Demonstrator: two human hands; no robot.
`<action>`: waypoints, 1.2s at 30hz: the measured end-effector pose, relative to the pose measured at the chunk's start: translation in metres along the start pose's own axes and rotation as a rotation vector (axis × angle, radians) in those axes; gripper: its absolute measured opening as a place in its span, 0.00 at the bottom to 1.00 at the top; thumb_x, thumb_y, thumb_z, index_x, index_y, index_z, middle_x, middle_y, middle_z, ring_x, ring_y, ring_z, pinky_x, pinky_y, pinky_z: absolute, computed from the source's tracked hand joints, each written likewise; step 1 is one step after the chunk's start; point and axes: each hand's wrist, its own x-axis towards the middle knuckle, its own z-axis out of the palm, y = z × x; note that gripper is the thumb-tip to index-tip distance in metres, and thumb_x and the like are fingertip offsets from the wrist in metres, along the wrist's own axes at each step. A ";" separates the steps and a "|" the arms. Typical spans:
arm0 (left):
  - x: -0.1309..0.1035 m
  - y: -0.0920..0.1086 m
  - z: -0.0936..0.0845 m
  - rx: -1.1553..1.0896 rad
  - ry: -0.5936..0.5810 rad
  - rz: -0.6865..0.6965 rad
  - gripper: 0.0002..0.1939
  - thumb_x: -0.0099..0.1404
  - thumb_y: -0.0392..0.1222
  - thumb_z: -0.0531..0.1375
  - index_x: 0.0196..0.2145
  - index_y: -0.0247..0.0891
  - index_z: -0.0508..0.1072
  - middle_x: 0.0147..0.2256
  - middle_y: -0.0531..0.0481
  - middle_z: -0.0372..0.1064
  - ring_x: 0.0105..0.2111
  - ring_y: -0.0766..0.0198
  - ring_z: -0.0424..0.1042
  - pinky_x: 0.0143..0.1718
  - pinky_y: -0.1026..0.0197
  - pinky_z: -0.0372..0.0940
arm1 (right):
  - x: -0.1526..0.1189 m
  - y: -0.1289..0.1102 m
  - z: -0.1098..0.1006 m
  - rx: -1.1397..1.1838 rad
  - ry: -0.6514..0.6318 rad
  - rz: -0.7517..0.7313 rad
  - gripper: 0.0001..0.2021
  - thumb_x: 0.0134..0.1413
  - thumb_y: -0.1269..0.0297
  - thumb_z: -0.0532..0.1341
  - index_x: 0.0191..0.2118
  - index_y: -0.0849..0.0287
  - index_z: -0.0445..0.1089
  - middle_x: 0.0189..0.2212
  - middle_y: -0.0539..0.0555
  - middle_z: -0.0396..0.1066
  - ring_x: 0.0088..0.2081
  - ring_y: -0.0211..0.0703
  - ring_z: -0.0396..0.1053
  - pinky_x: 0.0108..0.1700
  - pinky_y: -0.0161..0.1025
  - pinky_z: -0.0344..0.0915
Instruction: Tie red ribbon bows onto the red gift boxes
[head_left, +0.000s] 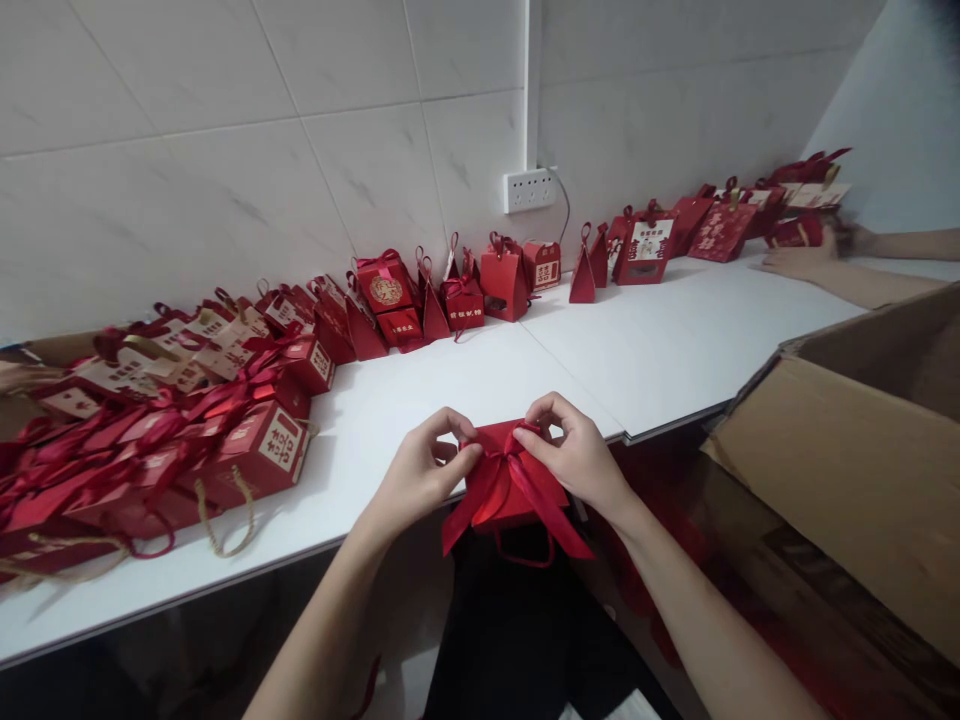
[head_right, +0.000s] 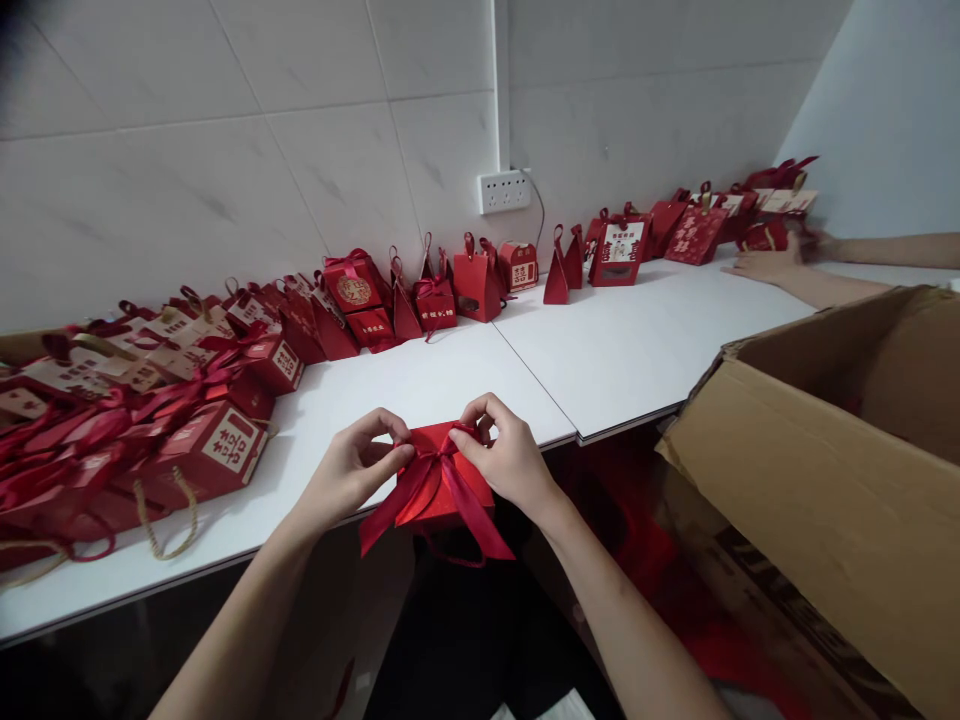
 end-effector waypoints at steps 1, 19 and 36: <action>-0.004 -0.001 0.004 -0.014 0.047 -0.014 0.08 0.59 0.43 0.58 0.30 0.37 0.64 0.26 0.56 0.61 0.20 0.74 0.59 0.18 0.71 0.52 | -0.001 0.000 0.000 0.007 -0.003 0.000 0.05 0.49 0.67 0.60 0.29 0.56 0.62 0.27 0.48 0.63 0.30 0.37 0.63 0.28 0.33 0.63; -0.028 -0.014 0.046 -0.115 0.460 -0.181 0.17 0.61 0.53 0.55 0.24 0.39 0.56 0.23 0.57 0.56 0.22 0.71 0.55 0.22 0.69 0.52 | -0.008 -0.001 0.000 -0.014 0.010 -0.004 0.03 0.51 0.67 0.60 0.32 0.56 0.63 0.28 0.49 0.63 0.31 0.37 0.63 0.27 0.31 0.64; -0.024 -0.022 0.053 -0.164 0.510 -0.128 0.18 0.63 0.52 0.54 0.23 0.39 0.54 0.21 0.58 0.48 0.22 0.70 0.49 0.23 0.67 0.49 | -0.027 0.001 -0.003 0.273 0.121 0.183 0.08 0.52 0.60 0.61 0.35 0.55 0.62 0.24 0.46 0.58 0.20 0.31 0.53 0.20 0.31 0.51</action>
